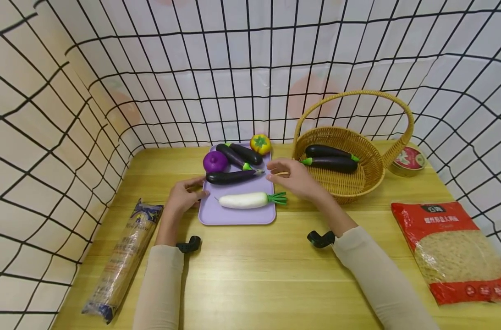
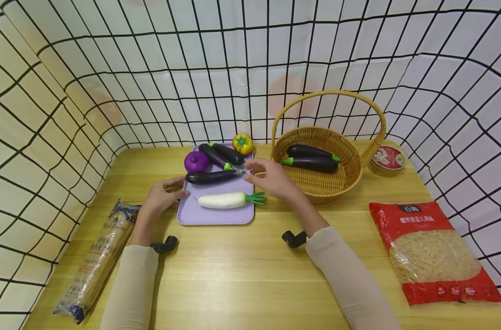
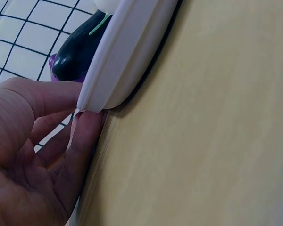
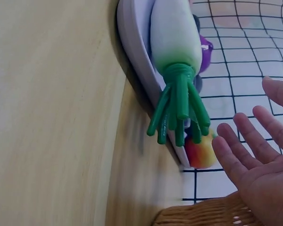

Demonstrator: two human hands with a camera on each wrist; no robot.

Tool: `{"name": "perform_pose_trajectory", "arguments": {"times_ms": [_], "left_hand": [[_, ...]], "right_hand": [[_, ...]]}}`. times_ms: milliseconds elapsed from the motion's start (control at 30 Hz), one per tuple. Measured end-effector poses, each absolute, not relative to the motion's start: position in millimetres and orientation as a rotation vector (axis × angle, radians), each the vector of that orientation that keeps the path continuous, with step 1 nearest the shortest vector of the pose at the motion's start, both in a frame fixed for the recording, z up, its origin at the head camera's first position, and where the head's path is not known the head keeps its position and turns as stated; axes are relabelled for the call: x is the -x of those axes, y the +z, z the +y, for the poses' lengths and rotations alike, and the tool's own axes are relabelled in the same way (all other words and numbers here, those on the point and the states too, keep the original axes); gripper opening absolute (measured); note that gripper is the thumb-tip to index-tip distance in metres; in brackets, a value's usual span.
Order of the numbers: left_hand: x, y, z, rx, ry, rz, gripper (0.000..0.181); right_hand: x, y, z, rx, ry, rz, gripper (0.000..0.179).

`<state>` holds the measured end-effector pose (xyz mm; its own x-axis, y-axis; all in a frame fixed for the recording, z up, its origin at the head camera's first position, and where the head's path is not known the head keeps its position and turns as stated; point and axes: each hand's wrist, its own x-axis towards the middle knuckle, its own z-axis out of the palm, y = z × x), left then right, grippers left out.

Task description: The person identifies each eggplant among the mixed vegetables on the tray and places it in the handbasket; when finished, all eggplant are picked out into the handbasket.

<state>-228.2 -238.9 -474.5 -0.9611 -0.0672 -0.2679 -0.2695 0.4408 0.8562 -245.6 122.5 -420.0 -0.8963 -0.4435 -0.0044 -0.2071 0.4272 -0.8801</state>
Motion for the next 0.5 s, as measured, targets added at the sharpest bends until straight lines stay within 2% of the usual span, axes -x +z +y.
{"name": "perform_pose_trajectory", "arguments": {"times_ms": [500], "left_hand": [[226,-474,-236,0.316,1.568,2.49,0.058]], "right_hand": [[264,-440,101,0.573,-1.478,2.443,0.049]]}}
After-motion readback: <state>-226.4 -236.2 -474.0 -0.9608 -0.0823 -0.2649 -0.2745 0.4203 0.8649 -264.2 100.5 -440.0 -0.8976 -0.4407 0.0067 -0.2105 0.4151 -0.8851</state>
